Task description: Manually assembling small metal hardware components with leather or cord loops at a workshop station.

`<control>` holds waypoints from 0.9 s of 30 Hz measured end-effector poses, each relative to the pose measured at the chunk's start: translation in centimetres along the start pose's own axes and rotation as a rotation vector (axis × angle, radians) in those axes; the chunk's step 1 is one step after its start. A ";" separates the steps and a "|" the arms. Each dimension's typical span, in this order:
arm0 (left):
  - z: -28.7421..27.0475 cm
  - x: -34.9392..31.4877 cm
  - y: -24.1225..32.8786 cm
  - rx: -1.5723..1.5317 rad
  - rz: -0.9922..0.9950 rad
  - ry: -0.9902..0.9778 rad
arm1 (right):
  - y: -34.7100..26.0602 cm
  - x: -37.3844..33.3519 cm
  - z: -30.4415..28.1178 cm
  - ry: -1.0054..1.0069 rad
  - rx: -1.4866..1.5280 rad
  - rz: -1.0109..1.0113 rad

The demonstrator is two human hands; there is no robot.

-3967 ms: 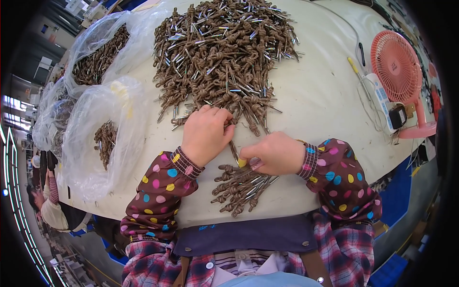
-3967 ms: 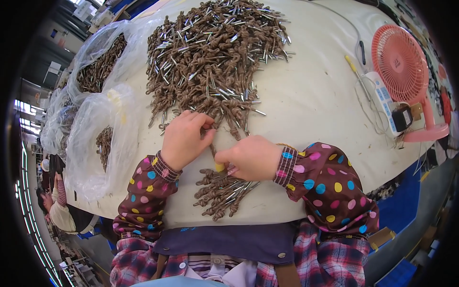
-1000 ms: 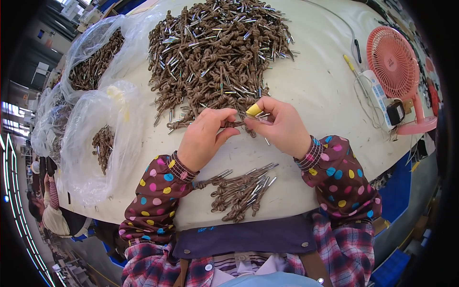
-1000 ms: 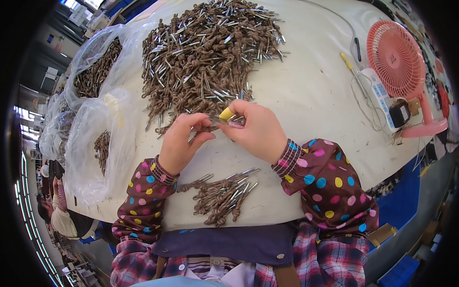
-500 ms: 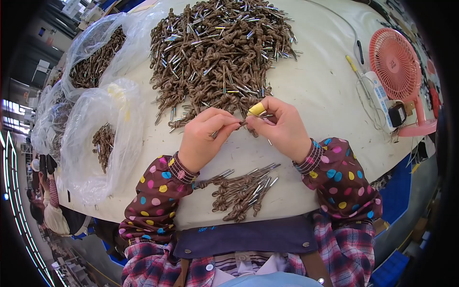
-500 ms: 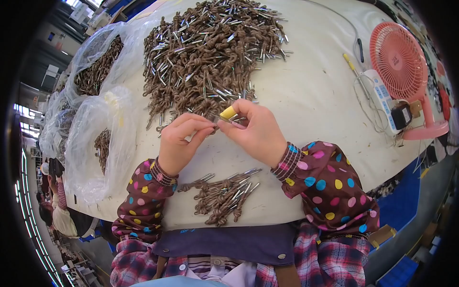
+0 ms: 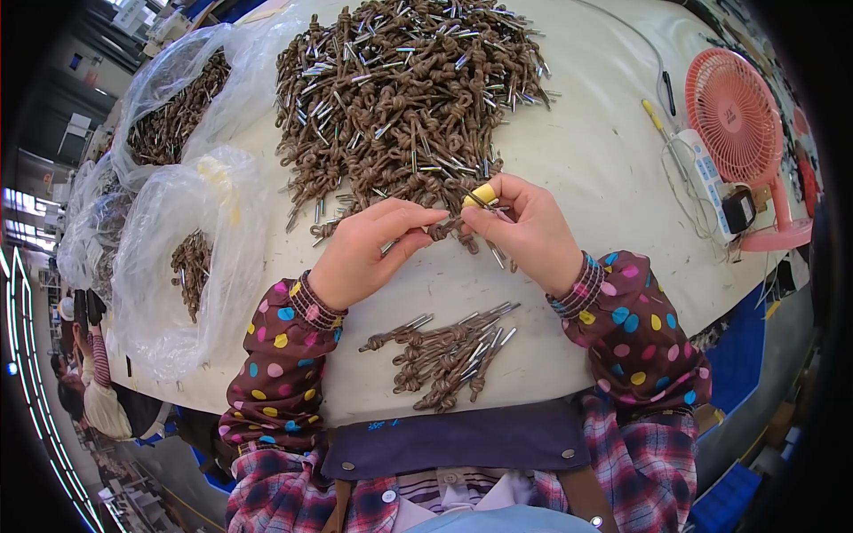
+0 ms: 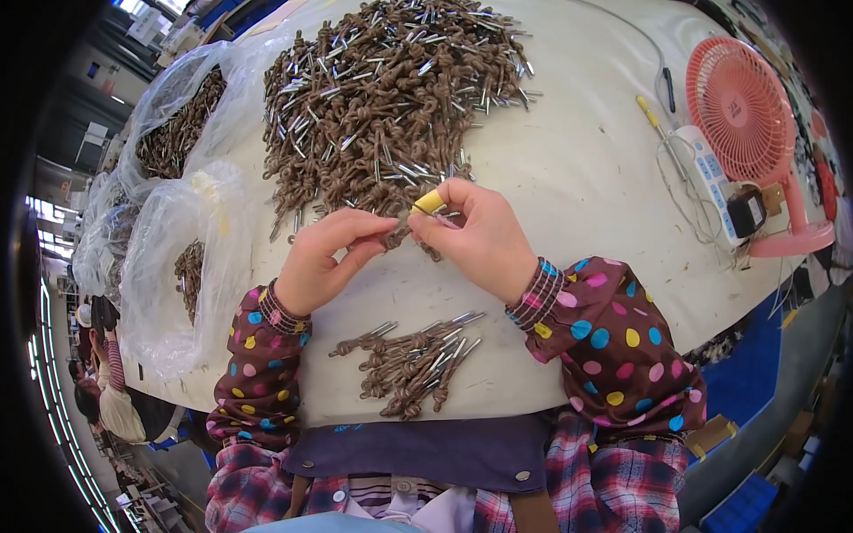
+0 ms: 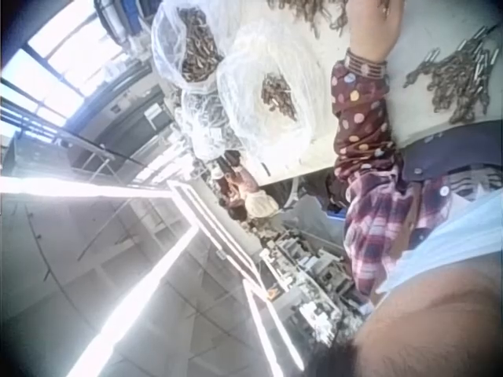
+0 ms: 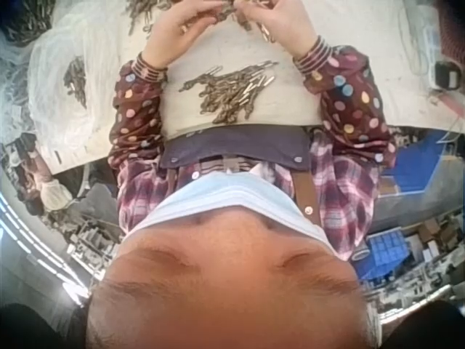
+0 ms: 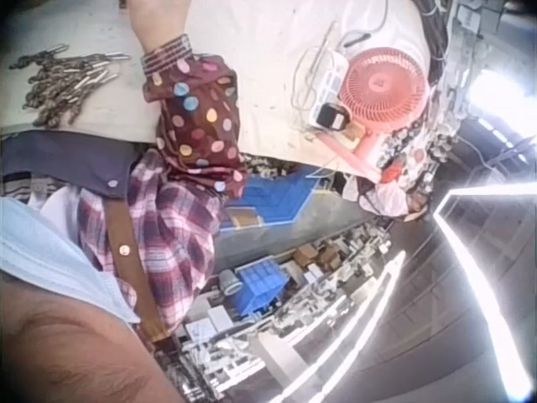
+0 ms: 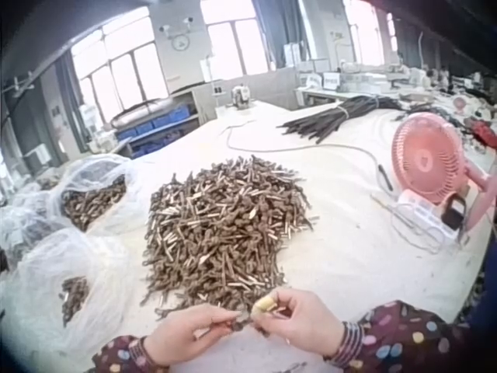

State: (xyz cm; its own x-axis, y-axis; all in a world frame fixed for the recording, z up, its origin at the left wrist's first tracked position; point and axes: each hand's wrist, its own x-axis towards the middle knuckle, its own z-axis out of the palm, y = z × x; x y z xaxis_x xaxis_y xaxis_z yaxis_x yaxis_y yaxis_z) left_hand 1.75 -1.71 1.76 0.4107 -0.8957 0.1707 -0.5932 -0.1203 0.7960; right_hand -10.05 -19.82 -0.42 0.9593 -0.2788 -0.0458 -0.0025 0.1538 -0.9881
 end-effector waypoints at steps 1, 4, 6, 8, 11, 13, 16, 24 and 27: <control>0.1 0.1 -0.3 0.091 0.077 0.004 | 0.2 0.0 -0.1 0.002 -0.005 -0.004; -0.1 -0.1 -0.6 0.199 0.163 0.017 | -0.2 -0.1 0.1 -0.003 -0.023 -0.004; -0.1 -0.2 -0.8 0.215 0.173 0.024 | -0.3 -0.1 0.1 -0.006 -0.034 0.003; -0.1 -0.2 -1.0 0.298 0.252 0.067 | -0.2 -0.1 0.1 -0.014 -0.044 -0.004; 0.2 -0.2 -0.4 0.479 0.309 0.140 | -0.2 -0.2 0.3 -0.012 -0.025 0.004; 0.8 -0.1 -0.2 0.458 0.287 0.172 | -0.1 -0.2 0.4 -0.007 -0.024 0.000; 1.0 -0.1 -0.5 0.402 0.262 0.211 | 0.4 -0.1 0.4 -0.001 -0.016 -0.017; 1.8 0.1 0.1 0.523 0.339 0.309 | 0.6 -0.3 0.8 0.059 0.006 -0.017; 2.0 0.2 0.3 0.592 0.361 0.348 | 0.1 -0.4 1.0 0.056 -0.023 0.012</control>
State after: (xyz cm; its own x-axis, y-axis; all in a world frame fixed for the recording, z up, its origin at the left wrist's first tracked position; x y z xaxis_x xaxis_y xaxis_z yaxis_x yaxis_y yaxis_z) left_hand 0.29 -2.75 0.90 0.2576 -0.7486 0.6110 -0.9625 -0.1432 0.2304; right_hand -10.15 -18.70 -0.37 0.9417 -0.3301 -0.0650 -0.0208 0.1358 -0.9905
